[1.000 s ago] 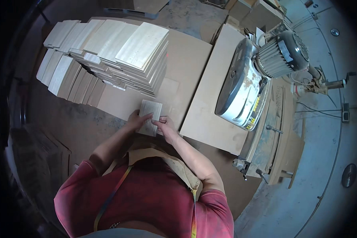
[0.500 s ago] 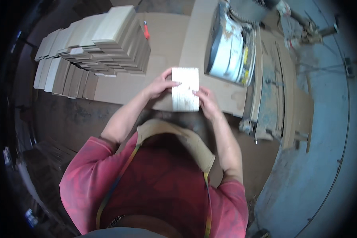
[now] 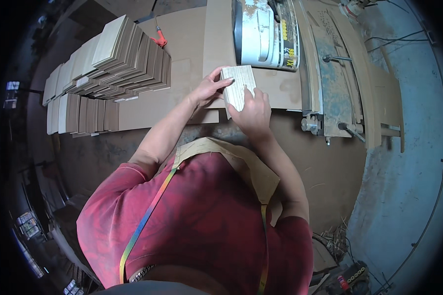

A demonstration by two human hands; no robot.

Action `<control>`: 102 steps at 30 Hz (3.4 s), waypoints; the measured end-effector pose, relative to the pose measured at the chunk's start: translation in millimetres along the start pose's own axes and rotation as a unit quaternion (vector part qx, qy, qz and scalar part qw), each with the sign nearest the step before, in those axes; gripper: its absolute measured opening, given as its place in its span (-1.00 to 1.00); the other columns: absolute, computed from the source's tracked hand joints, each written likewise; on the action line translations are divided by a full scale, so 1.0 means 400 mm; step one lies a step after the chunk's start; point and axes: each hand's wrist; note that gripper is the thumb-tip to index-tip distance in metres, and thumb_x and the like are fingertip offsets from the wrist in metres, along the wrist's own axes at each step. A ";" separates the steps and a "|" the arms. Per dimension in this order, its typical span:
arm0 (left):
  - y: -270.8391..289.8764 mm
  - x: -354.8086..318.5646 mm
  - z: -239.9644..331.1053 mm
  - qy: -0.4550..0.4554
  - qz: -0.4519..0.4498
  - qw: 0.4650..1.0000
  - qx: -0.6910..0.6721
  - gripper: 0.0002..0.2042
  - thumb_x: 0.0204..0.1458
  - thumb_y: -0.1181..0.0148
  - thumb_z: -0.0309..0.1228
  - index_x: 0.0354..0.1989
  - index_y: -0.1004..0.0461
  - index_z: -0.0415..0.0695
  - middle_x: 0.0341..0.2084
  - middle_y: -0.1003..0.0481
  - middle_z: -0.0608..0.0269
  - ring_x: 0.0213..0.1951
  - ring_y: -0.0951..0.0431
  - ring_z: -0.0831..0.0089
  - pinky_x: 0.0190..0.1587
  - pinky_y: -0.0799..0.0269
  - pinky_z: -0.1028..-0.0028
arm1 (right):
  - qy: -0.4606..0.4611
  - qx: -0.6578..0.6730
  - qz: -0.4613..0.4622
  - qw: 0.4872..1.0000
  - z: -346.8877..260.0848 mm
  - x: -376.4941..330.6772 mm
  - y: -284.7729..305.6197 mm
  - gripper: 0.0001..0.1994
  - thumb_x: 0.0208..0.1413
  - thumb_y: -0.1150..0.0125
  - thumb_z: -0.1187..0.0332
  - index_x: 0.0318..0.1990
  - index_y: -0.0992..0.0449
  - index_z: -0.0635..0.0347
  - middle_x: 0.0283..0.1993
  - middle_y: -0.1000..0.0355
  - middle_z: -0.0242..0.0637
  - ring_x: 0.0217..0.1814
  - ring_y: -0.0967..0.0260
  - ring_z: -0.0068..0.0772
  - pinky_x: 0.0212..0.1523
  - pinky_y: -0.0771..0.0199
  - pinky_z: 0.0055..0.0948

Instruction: Sorting wooden blocks and feeding them into a processing machine.

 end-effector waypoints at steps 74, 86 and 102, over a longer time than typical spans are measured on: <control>0.033 0.002 0.028 -0.047 -0.002 0.996 0.071 -0.54 0.24 -0.50 -0.36 0.28 -0.56 -0.15 0.06 -0.61 0.07 0.05 -0.63 0.32 0.15 -0.61 0.34 | -0.083 -0.226 0.103 0.965 0.391 -0.036 -0.120 -0.50 0.21 -0.45 0.19 0.17 -0.63 0.40 0.20 -0.48 0.22 0.23 -0.42 0.24 0.20 -0.58 -0.01; -0.031 -0.034 0.011 -0.036 0.136 0.979 0.150 -0.57 0.26 -0.48 -0.41 0.27 -0.56 -0.14 0.00 -0.63 0.16 0.01 -0.63 0.37 0.09 -0.62 0.39 | 0.017 0.073 0.002 0.997 0.064 -0.030 -0.052 -0.19 0.07 -0.60 0.05 0.35 -0.50 0.47 0.32 -0.43 0.32 0.24 -0.48 0.33 0.29 -0.54 0.00; 0.000 -0.001 0.052 0.008 0.094 0.988 0.122 -0.55 0.27 -0.46 -0.33 0.29 -0.53 -0.11 -0.04 -0.63 0.08 -0.08 -0.66 0.36 -0.02 -0.65 0.41 | -0.059 -0.017 0.123 0.990 0.338 0.060 -0.178 -0.46 0.24 -0.38 0.31 0.30 -0.52 0.47 0.34 -0.34 0.34 0.26 -0.36 0.36 0.34 -0.44 0.02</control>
Point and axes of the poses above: each hand's wrist, its own x-axis towards the middle knuckle, its own y-axis out of the back of the hand, z = x × y
